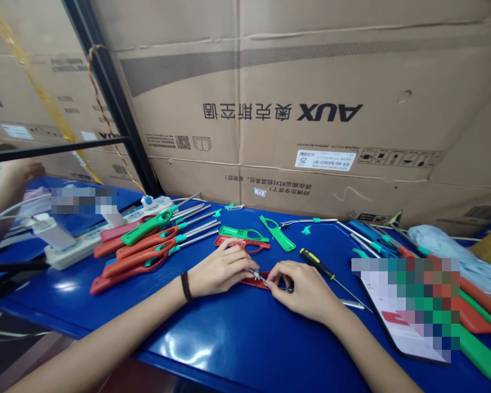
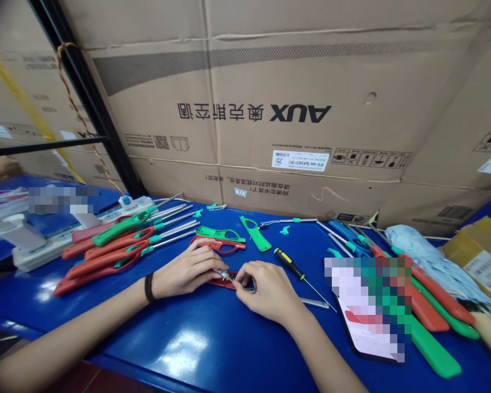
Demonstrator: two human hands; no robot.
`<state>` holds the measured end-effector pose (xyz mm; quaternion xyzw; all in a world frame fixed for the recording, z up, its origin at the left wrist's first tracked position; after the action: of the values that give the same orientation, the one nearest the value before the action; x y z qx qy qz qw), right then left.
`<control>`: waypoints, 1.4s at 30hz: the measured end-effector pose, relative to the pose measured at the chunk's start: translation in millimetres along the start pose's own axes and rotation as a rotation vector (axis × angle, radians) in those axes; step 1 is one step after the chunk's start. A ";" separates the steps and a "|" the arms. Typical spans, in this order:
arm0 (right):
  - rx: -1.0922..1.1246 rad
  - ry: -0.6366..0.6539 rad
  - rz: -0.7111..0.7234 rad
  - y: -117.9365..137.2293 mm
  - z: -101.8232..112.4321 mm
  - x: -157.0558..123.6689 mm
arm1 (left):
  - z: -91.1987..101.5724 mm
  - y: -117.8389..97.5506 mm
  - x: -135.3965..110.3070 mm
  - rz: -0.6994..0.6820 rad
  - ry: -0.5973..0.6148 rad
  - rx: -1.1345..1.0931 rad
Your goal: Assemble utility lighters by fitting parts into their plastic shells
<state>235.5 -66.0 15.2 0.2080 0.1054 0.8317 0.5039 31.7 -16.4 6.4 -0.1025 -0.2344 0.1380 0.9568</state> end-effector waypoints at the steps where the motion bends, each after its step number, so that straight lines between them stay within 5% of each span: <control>1: 0.001 0.001 0.000 0.2 0.0 0.1 | 0.1 -0.1 0.1 -0.001 0.000 0.001; 42: -0.016 -0.004 0.003 -0.2 -0.2 -0.8 | 0.3 -1.3 0.2 0.009 0.004 -0.003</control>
<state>235.9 -66.6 14.7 0.2060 0.0973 0.8329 0.5043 32.0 -17.5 7.0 -0.1054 -0.2323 0.1420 0.9564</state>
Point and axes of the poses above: each hand's wrist, its own x-axis towards the middle knuckle, its own z-axis out of the back of the hand, y = z × x, the point moved 2 cm from there along x, towards the middle knuckle, and after that the axes turned 10 degrees about -x, right-handed, at the moved point
